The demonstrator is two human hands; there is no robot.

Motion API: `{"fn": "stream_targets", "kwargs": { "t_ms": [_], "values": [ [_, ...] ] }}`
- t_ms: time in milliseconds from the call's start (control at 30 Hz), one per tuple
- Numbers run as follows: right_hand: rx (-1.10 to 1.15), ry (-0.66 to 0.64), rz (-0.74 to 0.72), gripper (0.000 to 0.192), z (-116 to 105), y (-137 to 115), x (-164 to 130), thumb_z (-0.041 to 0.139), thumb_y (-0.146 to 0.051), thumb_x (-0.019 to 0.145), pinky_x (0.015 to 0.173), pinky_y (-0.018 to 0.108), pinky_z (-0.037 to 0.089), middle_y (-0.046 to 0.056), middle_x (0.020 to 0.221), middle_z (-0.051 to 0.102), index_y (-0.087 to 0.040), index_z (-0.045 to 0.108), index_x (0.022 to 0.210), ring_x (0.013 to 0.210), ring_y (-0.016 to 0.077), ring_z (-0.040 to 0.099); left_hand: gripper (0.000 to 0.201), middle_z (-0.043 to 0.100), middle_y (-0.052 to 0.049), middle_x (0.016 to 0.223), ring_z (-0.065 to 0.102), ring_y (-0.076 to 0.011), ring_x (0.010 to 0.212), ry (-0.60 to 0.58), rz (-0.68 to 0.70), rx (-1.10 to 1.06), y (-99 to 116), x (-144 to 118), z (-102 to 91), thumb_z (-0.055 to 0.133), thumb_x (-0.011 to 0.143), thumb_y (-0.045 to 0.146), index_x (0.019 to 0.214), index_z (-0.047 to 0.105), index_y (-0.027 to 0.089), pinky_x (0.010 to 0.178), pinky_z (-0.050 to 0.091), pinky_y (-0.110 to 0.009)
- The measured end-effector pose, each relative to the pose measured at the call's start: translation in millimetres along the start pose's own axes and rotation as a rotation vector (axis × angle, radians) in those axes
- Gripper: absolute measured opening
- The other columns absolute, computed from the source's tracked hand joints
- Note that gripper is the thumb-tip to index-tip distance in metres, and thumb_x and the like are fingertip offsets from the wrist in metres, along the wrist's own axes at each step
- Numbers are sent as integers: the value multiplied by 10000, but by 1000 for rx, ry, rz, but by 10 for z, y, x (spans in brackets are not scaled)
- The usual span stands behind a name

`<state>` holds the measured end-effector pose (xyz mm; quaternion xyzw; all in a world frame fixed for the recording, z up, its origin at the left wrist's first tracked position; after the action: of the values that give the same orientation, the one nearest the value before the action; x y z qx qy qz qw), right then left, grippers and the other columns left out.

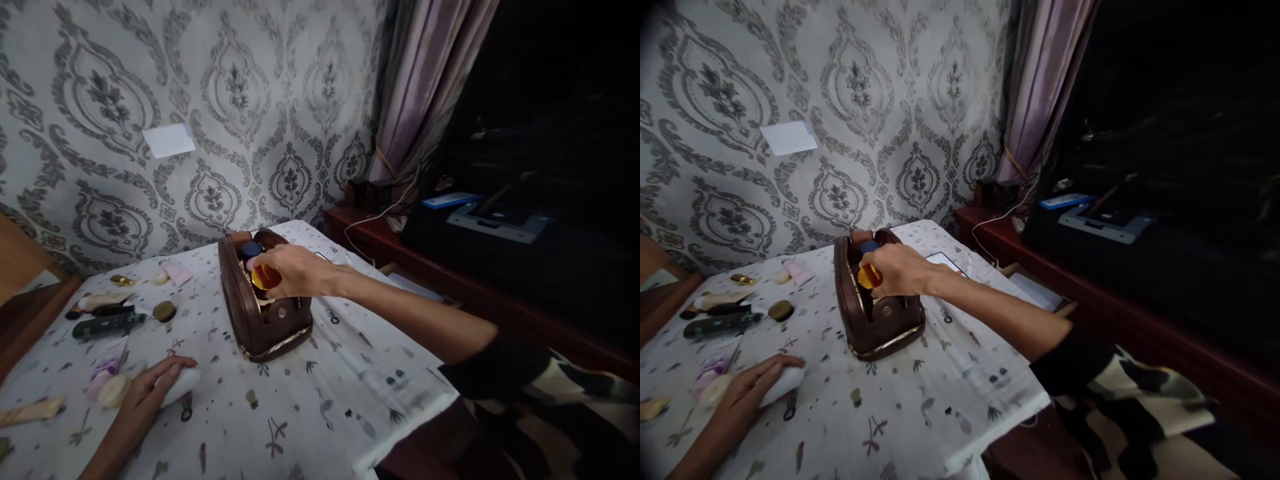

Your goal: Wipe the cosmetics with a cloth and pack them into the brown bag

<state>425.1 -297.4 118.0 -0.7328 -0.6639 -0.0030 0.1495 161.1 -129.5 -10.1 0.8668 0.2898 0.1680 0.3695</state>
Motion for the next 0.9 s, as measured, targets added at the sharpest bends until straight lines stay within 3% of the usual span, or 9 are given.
{"fn": "stream_targets", "kwargs": {
  "t_ms": [100,267,467,900],
  "values": [
    [-66,-80,-9,296,-29,-57,29,730,-256,723,649,252,353,51,925,658,-186,666,1004,835,194,586,627,782,-74,948,729,-286,901,-11,35,19,-18,5,-3,458,790,748,832,794,220,783,598,-324],
    [-139,-168,-45,370,-76,-110,105,748,-261,731,636,250,353,91,1088,622,-153,650,1071,849,185,579,613,780,-67,998,716,-300,988,-12,49,63,-114,28,3,445,804,738,861,798,240,875,580,-363],
    [-248,-272,-46,346,-47,-98,226,761,-298,734,570,270,300,74,1028,688,-158,675,1038,895,212,613,594,779,-65,1011,700,-310,1037,-21,41,53,-173,28,15,480,782,737,873,794,241,945,549,-394],
    [-344,-234,-85,450,121,8,248,709,-295,777,732,317,414,115,1052,705,-168,587,1190,979,284,654,493,778,-71,1000,720,-279,949,-68,85,50,-66,26,-2,493,842,613,904,775,214,812,585,-316]
  ]
}}
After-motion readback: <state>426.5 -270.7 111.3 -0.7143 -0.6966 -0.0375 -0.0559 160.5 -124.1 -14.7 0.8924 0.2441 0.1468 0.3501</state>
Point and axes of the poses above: each hand's wrist, its own x-axis towards the middle knuckle, its own z-axis out of the palm, y = z × x, the point moved 3 cm from there along x, towards the middle knuckle
